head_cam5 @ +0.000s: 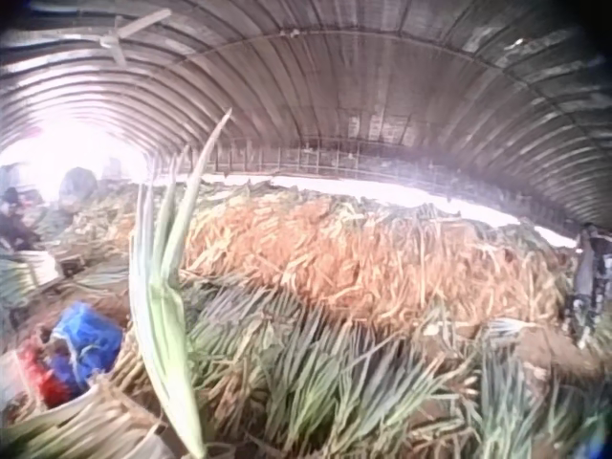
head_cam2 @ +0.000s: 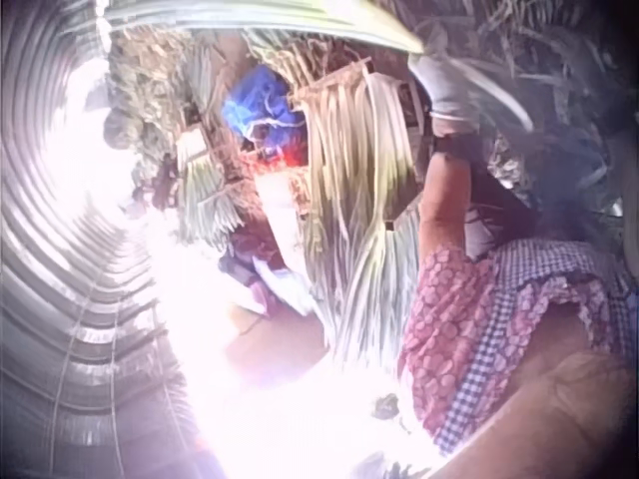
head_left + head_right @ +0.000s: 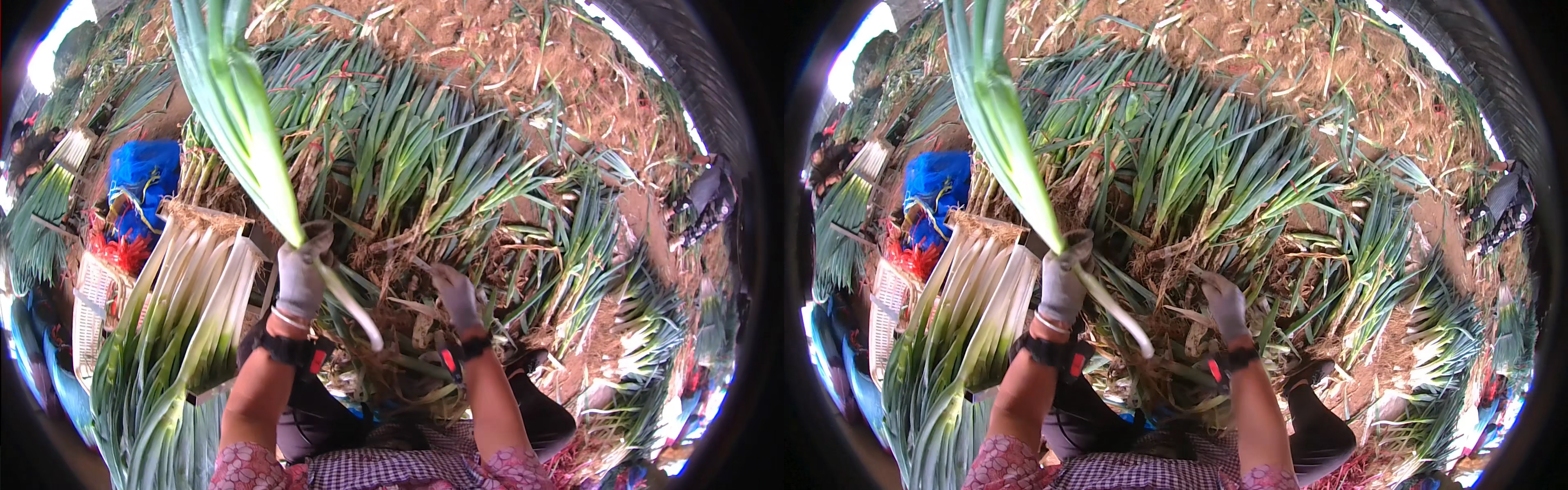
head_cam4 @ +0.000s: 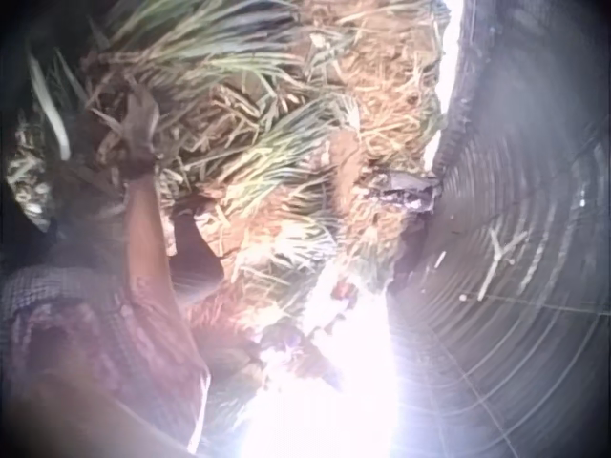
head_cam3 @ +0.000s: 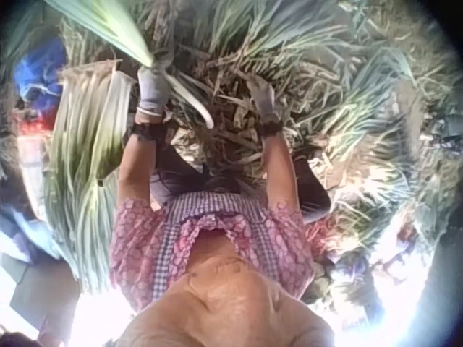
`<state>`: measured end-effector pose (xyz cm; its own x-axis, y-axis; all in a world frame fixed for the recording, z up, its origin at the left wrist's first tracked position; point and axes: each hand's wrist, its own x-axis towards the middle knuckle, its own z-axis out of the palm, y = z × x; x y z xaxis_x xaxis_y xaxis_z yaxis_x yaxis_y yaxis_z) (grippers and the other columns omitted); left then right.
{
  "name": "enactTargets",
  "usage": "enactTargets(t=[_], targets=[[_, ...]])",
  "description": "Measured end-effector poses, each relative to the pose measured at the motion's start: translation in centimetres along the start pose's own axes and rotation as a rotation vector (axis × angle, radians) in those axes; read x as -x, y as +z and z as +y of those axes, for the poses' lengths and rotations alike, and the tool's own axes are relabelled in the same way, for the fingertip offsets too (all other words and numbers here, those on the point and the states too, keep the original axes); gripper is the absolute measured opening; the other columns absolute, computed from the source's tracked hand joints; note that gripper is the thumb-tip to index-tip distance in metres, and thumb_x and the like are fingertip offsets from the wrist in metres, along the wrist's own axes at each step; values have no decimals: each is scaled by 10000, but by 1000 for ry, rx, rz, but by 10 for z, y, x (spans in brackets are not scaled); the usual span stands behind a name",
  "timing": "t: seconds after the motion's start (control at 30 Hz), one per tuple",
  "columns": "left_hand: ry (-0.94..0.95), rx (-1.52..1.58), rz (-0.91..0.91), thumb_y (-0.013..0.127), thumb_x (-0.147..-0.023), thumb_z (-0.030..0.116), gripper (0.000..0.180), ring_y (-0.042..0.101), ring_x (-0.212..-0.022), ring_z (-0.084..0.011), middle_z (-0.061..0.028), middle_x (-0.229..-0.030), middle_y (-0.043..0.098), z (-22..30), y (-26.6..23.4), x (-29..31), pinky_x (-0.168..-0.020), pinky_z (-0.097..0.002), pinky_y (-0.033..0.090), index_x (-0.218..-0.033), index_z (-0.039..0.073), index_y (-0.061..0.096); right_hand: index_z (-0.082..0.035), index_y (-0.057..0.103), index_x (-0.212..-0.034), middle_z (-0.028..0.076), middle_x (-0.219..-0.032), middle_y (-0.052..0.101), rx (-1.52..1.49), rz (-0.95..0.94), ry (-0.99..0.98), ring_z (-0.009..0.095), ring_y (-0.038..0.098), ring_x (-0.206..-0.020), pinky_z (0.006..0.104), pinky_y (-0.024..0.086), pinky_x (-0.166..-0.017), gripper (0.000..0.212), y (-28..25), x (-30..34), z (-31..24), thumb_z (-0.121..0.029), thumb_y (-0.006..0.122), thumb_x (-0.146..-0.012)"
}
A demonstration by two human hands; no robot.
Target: The person cleans leeks by hand, peeling away the outer layers and shaking off dirt, before placing them into a metal tray.
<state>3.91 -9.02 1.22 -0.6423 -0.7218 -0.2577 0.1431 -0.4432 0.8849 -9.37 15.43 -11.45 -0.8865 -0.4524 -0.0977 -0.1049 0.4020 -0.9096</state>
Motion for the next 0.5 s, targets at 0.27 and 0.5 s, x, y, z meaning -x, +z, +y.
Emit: enactTargets(t=[0.27, 0.5], targets=[[-8, -100, 26, 620, -803, 57, 130, 454, -498, -87, -21, -613, 525, 7, 24, 6, -479, -235, 375, -884, -45, 615, -34, 548, -1255, 161, -1177, 604, -141, 77, 500, 239, 547, -1072, 332, 401, -917, 462, 91, -98, 81, -234, 612, -844], [-13, -169, 59, 604, -782, 44, 121, 445, -489, -81, -19, -601, 509, 10, 26, 10, -478, -232, 369, -864, -44, 609, -30, 517, -1289, 140, -1090, 605, -566, 416, 776, 243, 554, -972, 337, 405, -873, 482, 113, -122, 88, -145, 611, -829]])
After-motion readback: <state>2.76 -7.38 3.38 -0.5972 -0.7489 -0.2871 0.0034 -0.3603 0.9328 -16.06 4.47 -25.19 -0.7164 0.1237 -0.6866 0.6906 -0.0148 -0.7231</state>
